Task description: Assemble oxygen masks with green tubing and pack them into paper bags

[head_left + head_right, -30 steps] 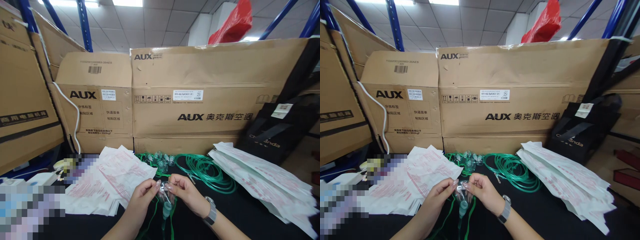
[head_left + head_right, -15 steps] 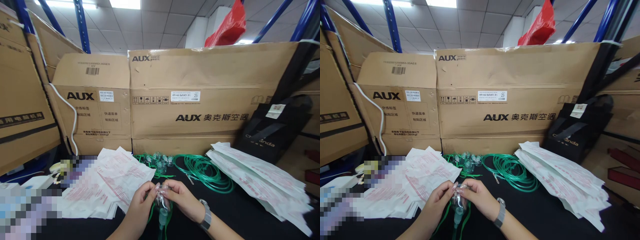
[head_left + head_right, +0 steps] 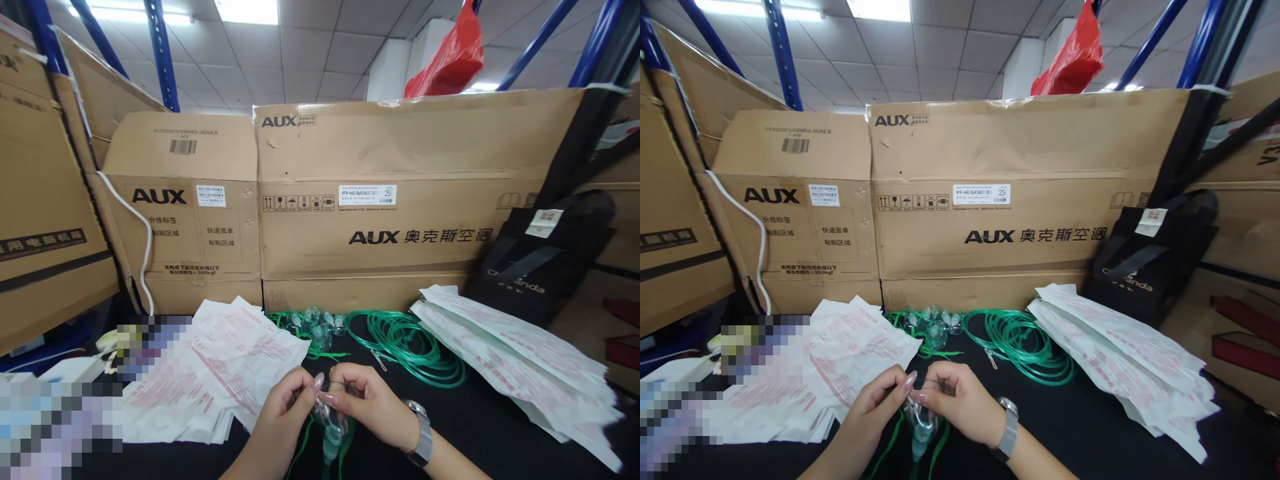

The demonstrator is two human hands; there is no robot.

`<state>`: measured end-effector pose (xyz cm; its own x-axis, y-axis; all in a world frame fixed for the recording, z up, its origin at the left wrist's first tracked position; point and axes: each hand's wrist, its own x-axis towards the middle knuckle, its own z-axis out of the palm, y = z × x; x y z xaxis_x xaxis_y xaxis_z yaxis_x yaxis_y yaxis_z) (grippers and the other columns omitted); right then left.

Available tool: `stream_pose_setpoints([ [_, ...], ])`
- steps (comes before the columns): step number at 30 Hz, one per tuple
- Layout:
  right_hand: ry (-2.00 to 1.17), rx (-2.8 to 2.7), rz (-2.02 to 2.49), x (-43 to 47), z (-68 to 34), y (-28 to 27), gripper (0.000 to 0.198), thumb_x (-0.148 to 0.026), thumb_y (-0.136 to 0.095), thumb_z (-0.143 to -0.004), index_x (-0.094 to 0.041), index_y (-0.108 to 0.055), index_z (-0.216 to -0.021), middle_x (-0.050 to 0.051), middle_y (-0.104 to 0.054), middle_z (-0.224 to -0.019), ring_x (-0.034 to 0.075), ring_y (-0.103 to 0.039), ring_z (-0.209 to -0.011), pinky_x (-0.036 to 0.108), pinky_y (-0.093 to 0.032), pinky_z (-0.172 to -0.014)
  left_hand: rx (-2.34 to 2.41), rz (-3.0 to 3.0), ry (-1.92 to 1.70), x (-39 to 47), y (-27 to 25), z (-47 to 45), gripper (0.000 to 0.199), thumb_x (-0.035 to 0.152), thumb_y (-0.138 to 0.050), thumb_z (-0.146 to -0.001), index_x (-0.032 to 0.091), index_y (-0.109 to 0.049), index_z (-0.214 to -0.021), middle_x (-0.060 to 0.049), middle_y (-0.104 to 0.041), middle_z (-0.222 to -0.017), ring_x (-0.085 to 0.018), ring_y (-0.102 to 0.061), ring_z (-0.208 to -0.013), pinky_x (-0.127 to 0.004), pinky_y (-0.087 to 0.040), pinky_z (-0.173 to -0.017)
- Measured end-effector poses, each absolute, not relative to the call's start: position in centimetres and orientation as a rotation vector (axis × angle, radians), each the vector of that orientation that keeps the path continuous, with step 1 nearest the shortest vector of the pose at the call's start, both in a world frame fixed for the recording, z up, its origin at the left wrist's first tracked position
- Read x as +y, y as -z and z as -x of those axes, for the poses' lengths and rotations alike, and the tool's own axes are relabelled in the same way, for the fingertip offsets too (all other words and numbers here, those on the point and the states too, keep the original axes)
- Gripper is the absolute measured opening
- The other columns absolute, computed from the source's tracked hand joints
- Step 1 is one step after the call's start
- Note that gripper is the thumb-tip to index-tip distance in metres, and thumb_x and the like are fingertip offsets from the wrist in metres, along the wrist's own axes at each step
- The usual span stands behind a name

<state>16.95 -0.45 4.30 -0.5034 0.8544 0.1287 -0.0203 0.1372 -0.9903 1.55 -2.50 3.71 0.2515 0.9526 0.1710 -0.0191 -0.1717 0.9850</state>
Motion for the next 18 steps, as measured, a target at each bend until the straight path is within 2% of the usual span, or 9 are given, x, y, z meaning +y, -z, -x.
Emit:
stream_pose_setpoints([
  [4, -1.549, -1.645, 0.762, -0.4, -16.9, -4.3, 0.027, -0.036, -0.064, -0.068, -0.014, -0.050, -0.062, -0.003, -0.052, -0.056, 0.007, -0.047, -0.048, 0.022, -0.038, -0.050, 0.901, -1.467, -1.118, -2.5, -3.8, -1.4, 0.028, 0.041, -0.047, -0.077, 0.019, -0.043, -0.060, 0.005, -0.037, -0.058, -0.013, -0.034, -0.060, -0.023, -0.029, -0.058],
  [9, -1.578, -1.542, 0.720, -0.2, -16.4, -3.6, 0.031, -0.042, -0.057, -0.073, -0.014, -0.050, -0.063, -0.005, -0.048, -0.054, 0.005, -0.042, -0.047, 0.019, -0.033, -0.048, 0.914, -1.408, -1.148, -2.4, -3.6, -1.5, 0.029, 0.042, -0.047, -0.077, 0.019, -0.043, -0.059, 0.005, -0.038, -0.057, -0.013, -0.036, -0.059, -0.023, -0.030, -0.057],
  [18, -1.585, -1.521, 0.704, -0.5, -15.9, -3.3, 0.029, -0.042, -0.059, -0.072, -0.014, -0.052, -0.067, -0.004, -0.049, -0.056, 0.006, -0.042, -0.048, 0.019, -0.033, -0.048, 0.906, -1.439, -1.186, -2.5, -2.7, -1.6, 0.027, 0.039, -0.044, -0.080, 0.019, -0.043, -0.062, 0.004, -0.042, -0.061, -0.013, -0.038, -0.061, -0.023, -0.032, -0.059],
])
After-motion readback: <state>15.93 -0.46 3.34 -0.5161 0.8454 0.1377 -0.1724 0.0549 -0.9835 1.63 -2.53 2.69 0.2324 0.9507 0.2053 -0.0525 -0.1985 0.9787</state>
